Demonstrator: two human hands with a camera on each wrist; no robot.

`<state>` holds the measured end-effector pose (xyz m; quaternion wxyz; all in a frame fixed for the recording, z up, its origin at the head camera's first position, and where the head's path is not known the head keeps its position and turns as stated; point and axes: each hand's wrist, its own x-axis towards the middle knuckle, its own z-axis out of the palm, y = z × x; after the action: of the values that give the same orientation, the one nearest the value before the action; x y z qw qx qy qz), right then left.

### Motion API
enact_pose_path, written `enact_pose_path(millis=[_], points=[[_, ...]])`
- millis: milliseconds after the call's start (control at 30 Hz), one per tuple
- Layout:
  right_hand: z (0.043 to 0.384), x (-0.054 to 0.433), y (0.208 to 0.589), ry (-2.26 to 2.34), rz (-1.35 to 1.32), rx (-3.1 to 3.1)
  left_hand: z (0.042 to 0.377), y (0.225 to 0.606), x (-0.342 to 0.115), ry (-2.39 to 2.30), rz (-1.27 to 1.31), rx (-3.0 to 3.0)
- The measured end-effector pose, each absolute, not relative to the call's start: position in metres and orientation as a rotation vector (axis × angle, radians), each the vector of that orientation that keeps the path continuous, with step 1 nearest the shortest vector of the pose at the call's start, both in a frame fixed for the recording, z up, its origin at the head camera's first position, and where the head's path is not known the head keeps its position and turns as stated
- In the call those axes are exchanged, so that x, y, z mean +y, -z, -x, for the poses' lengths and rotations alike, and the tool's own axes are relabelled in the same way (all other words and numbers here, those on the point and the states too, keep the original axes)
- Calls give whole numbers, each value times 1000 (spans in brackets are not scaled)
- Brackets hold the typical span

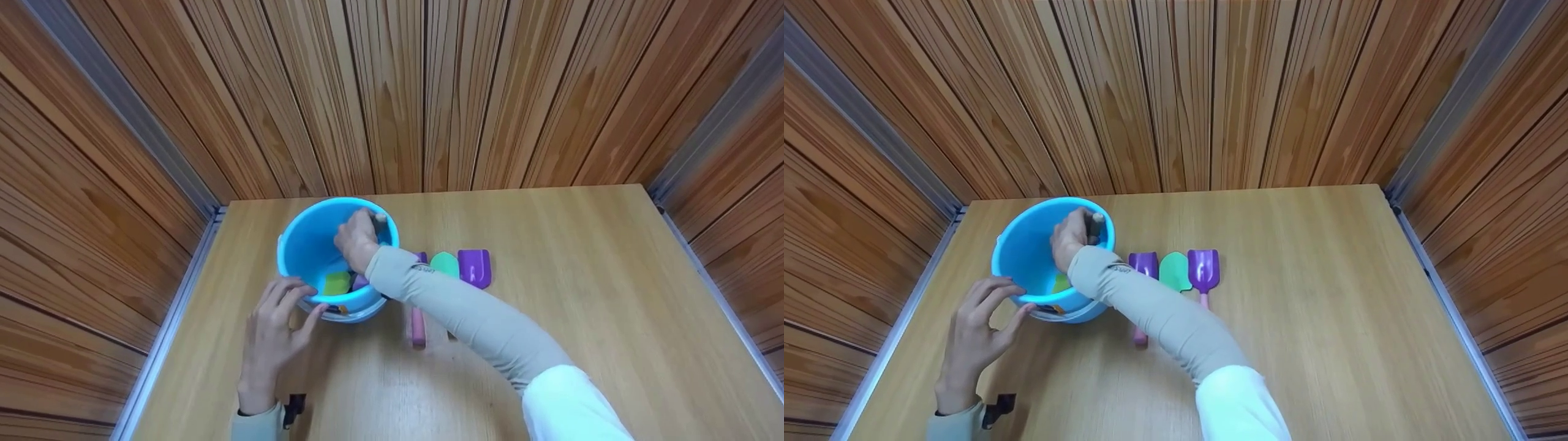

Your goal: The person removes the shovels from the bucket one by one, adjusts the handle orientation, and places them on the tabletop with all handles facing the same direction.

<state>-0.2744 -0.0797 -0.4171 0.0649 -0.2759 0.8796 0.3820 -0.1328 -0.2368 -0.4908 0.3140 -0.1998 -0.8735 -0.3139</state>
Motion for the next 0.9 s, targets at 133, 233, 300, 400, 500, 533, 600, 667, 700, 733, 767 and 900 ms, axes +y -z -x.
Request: enact_pose_path(millis=[133,233,300,400,500,533,600,667,700,733,767,900], points=[[276,-76,413,-1166,840,2687,134,490,-235,828,536,-2292],[277,-72,407,-1192,862,2720,137,488,-235,833,541,-2290],[277,-69,402,-1200,878,2745,138,487,-234,836,541,-2289],[277,-65,397,-1184,910,2772,138,487,-235,845,538,-2290],[276,-59,393,-1098,922,2817,137,488,-235,846,535,-2292],[276,-57,391,-1058,922,2836,137,489,-235,847,536,-2292],[276,-51,388,-978,922,2875,136,489,-234,844,537,-2294],[275,-45,385,-898,938,2911,135,490,-235,839,531,-2299],[274,-42,384,-864,951,2927,135,490,-235,837,527,-2298],[274,-39,383,-837,966,2942,134,490,-235,840,523,-2300],[273,-36,382,-817,981,2957,134,490,-235,843,521,-2302],[271,-23,377,-753,1013,3025,133,491,-237,851,520,-2304]])
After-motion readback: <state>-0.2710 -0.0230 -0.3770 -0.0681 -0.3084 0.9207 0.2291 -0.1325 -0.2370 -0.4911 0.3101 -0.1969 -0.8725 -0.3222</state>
